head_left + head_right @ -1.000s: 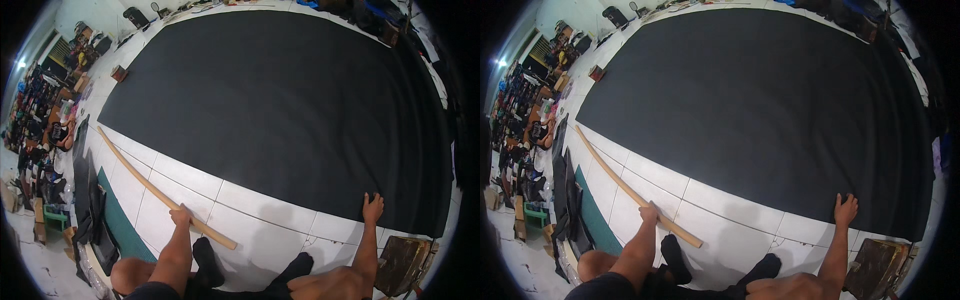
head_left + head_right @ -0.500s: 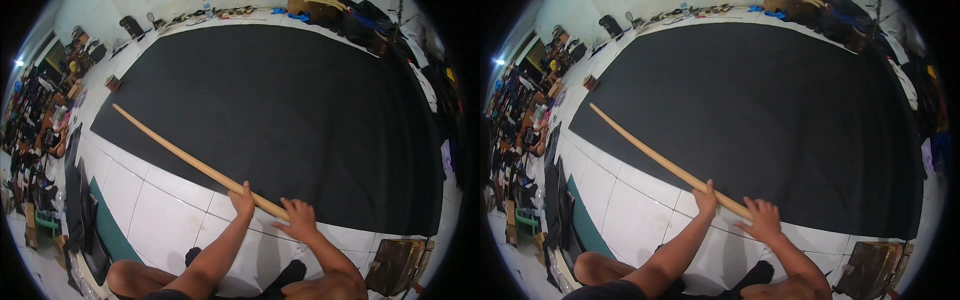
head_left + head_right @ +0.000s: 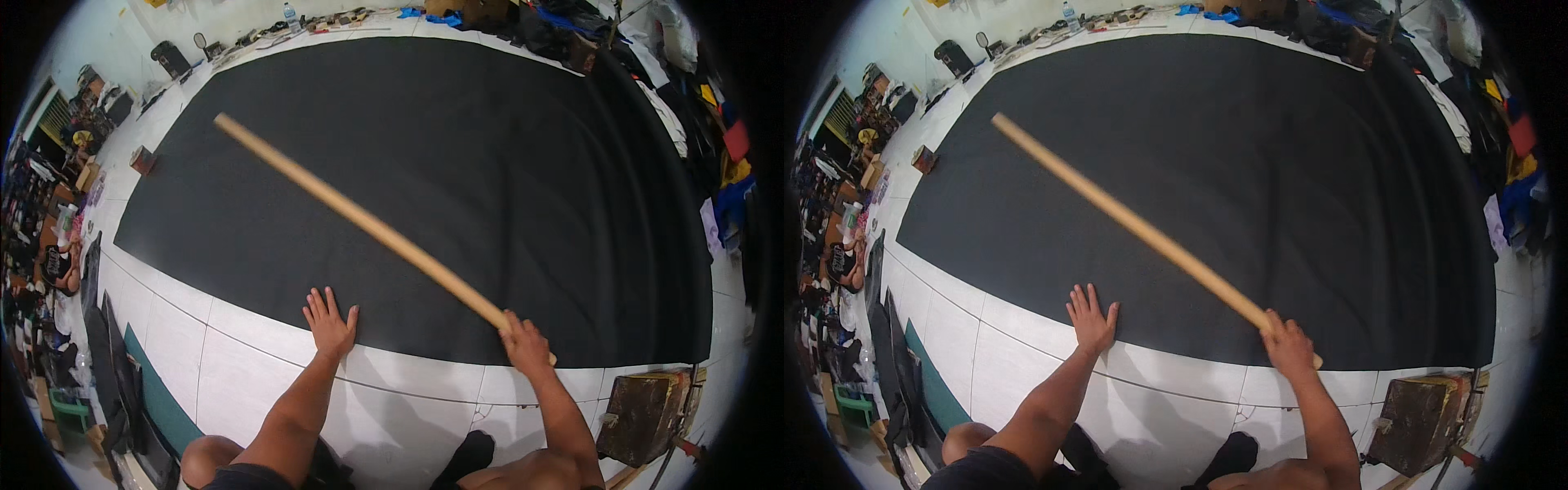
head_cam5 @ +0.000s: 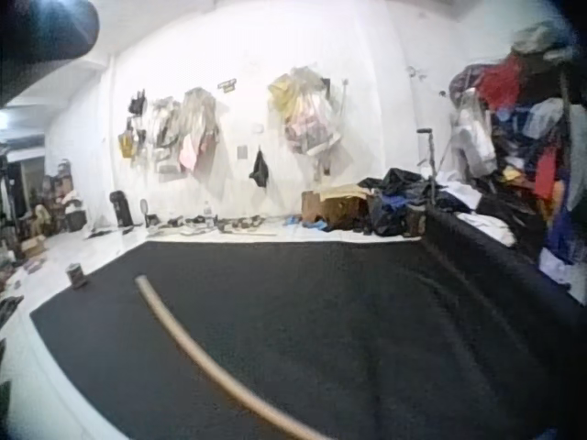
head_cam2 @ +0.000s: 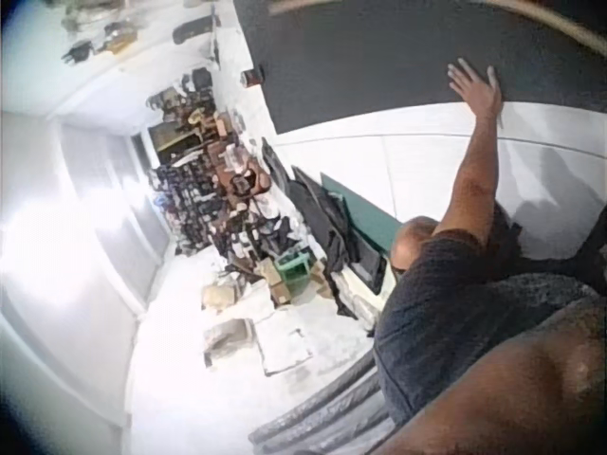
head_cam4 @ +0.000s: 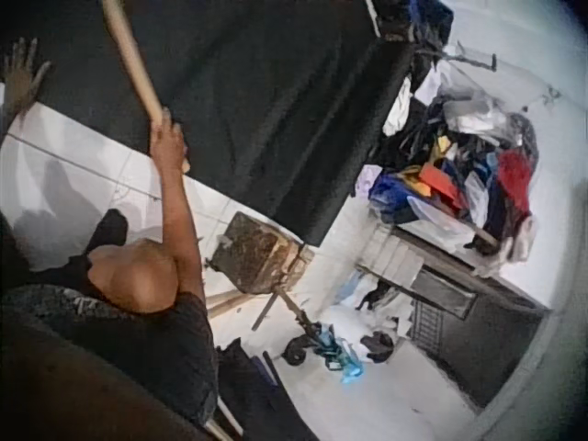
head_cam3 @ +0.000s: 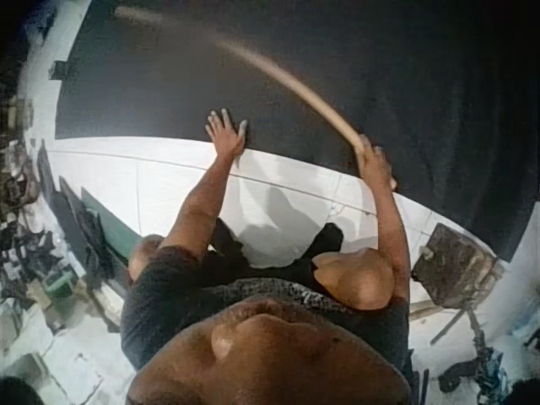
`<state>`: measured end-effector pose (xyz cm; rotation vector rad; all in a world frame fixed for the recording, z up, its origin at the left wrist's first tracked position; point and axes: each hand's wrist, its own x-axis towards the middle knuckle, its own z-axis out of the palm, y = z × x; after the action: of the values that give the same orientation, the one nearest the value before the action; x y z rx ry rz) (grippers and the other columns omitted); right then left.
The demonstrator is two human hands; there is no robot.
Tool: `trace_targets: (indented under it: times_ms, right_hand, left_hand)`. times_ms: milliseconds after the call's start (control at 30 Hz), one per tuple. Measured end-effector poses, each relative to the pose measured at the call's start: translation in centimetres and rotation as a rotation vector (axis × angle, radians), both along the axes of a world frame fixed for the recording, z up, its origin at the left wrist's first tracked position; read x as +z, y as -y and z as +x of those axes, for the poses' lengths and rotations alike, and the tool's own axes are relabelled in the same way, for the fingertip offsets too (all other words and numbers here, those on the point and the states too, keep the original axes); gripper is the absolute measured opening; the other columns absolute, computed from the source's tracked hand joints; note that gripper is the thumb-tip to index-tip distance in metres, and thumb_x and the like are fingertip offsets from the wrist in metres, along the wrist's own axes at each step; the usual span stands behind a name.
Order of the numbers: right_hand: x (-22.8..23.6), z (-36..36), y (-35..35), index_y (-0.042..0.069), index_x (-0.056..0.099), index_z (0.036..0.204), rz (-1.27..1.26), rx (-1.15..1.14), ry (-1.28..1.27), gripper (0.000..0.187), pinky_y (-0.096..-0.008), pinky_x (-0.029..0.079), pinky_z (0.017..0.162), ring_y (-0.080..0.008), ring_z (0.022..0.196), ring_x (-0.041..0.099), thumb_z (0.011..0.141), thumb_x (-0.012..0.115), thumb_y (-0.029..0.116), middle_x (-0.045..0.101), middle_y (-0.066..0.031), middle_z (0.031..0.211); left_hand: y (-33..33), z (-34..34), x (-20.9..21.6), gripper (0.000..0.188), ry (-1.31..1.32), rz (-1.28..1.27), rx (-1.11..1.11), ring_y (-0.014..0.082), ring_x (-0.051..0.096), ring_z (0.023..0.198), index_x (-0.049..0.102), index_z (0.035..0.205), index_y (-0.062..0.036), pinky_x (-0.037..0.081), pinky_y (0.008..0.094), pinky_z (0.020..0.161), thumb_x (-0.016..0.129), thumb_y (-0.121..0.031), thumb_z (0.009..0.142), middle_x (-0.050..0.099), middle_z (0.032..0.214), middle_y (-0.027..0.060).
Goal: The person cuts a large piece of black fabric using shears while sitting on the floor, then aligns and folds the fabric.
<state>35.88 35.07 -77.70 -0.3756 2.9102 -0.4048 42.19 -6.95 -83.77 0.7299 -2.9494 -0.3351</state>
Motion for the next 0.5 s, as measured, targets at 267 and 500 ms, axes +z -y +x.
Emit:
trace_targets:
  times_ms: [267, 500]
  right_hand:
    - [0.1, -3.7, -9.1, 0.011, 0.049, 0.138, -0.157, -0.496, 0.085, 0.039, -0.0526, 0.050, 0.088, -0.0469, 0.107, 0.061, 0.104, 0.044, 0.029, 0.064, -0.0273, 0.117]
    - [-3.2, -0.8, -12.7, 0.005, 0.048, 0.141, -0.281, -0.729, 0.061, 0.047, -0.0462, 0.050, 0.087, -0.0407, 0.103, 0.066, 0.106, 0.041, 0.035, 0.068, -0.0256, 0.110]
  left_hand:
    - [-0.3, 0.0, 0.2, 0.084, -0.032, -0.005, -0.005, 0.0438, 0.012, 0.149, 0.027, 0.153, 0.0004, 0.007, 0.0552, 0.120, 0.050, -0.055, 0.095, 0.016, 0.159, 0.0305]
    - [-0.5, -0.4, 0.3, 0.085, -0.017, 0.059, -0.011, 0.0441, 0.009, 0.150, 0.025, 0.153, 0.0005, 0.006, 0.0559, 0.120, 0.049, -0.056, 0.095, 0.013, 0.160, 0.0304]
